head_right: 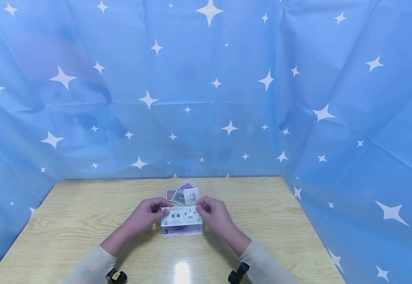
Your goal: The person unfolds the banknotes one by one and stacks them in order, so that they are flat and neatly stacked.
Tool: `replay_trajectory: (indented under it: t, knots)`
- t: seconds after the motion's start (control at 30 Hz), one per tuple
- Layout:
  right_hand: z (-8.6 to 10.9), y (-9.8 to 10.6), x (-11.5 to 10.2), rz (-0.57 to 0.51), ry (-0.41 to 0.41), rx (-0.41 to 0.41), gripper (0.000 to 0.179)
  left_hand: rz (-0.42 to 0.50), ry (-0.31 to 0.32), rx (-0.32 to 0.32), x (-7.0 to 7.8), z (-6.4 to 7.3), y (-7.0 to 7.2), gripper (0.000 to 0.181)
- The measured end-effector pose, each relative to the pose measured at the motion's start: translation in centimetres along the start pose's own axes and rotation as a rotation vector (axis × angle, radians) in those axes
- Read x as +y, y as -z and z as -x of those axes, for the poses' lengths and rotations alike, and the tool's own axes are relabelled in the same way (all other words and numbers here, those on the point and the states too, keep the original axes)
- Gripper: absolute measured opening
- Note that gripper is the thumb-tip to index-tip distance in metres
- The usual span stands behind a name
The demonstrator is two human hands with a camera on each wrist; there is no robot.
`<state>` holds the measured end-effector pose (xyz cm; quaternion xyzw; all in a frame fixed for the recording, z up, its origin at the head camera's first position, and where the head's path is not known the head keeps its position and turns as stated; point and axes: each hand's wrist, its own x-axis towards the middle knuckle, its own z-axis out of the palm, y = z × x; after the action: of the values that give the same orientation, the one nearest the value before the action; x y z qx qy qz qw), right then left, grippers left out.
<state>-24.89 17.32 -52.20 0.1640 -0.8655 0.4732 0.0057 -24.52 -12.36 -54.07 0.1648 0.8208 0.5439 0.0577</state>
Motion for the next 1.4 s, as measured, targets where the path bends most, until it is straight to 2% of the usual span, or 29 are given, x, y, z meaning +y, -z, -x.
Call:
replay_trajectory:
  t: [0.17,0.27,0.4,0.6,0.73,0.97,1.4]
  knots:
    - [0.3,-0.2,0.6,0.151,0.052,-0.057,0.01,-0.068,-0.004,-0.032,-0.3,-0.1,-0.1,0.021]
    - [0.3,-0.4,0.7,0.201,0.052,-0.08,0.01,-0.099,-0.014,-0.052,-0.5,-0.1,-0.2,0.02]
    - [0.4,-0.6,0.9,0.235,0.053,-0.089,0.01,-0.134,-0.022,-0.075,-0.6,-0.1,-0.4,0.018]
    - [0.5,-0.9,1.4,0.277,0.098,-0.103,0.008,-0.176,-0.028,-0.116,-0.7,-0.2,-0.3,0.017]
    - [0.5,-1.1,1.4,0.294,0.092,-0.11,0.007,-0.207,-0.021,-0.134,-0.8,-0.3,-0.3,0.017]
    - [0.4,-1.5,1.4,0.386,0.062,-0.133,0.006,-0.289,-0.046,-0.148,-0.9,-0.7,-0.4,0.017]
    - [0.5,-2.0,1.5,0.476,0.079,-0.121,0.004,-0.355,-0.053,-0.161,-1.0,-0.8,-0.8,0.017]
